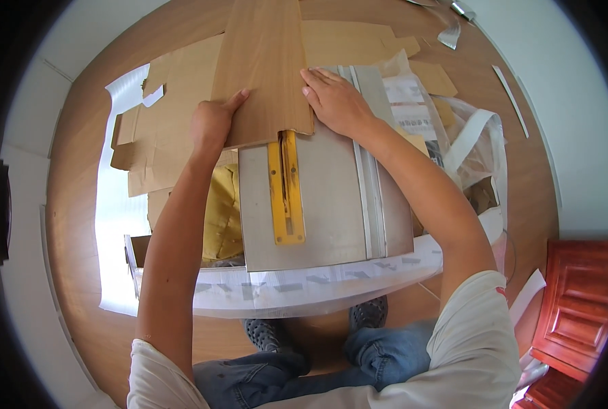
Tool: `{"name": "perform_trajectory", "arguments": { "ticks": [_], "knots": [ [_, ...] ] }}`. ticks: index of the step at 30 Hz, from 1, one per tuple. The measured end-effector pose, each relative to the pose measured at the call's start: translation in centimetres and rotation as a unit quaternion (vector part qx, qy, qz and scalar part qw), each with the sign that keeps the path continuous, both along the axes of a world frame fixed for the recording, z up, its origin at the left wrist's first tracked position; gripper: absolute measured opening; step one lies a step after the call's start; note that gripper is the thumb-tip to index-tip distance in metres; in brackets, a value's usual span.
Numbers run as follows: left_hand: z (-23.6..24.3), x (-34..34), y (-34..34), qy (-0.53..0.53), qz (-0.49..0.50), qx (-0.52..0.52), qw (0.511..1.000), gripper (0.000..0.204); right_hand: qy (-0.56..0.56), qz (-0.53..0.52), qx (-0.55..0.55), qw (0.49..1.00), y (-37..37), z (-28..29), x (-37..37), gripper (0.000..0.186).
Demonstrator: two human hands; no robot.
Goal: The recorder installs laminate wood flooring planks by measuring with a pencil, cutting them to size using a table saw, and tapping them into place with a hammer and tapping block.
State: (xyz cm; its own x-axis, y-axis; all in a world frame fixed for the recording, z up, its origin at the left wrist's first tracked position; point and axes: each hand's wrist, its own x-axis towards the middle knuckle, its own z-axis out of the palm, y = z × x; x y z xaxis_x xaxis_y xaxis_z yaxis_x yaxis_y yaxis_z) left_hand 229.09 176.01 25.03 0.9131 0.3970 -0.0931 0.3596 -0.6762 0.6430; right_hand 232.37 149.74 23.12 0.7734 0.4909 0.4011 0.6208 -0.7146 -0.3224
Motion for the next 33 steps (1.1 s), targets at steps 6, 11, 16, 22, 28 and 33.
{"name": "perform_trajectory", "arguments": {
  "ticks": [6, 11, 16, 22, 28, 33],
  "knots": [
    [-0.2, -0.8, -0.1, -0.003, 0.017, 0.011, 1.0, 0.068, -0.003, 0.008, 0.006, 1.0, -0.3, 0.2, -0.8, 0.048],
    [-0.2, -1.1, -0.4, -0.016, 0.03, 0.035, 0.999, 0.069, 0.003, 0.007, 0.002, 1.0, -0.3, 0.4, -1.0, 0.047],
    [0.4, -1.4, -0.5, 0.035, 0.023, 0.021, 0.999, 0.077, -0.011, 0.011, 0.005, 1.0, -0.4, 0.3, -1.2, 0.047],
    [0.9, -2.0, -0.6, 0.029, 0.032, 0.003, 0.999, 0.073, -0.015, 0.01, 0.006, 1.0, -0.5, 0.3, -1.4, 0.047],
    [0.9, -2.0, -0.7, 0.047, 0.019, -0.005, 0.999, 0.072, -0.019, 0.009, 0.009, 1.0, -0.5, 0.4, -1.5, 0.045],
    [1.0, -2.0, -0.6, 0.054, 0.011, -0.006, 0.998, 0.075, -0.016, 0.012, 0.017, 1.0, -0.5, 0.5, -1.7, 0.045]
  ]
}}
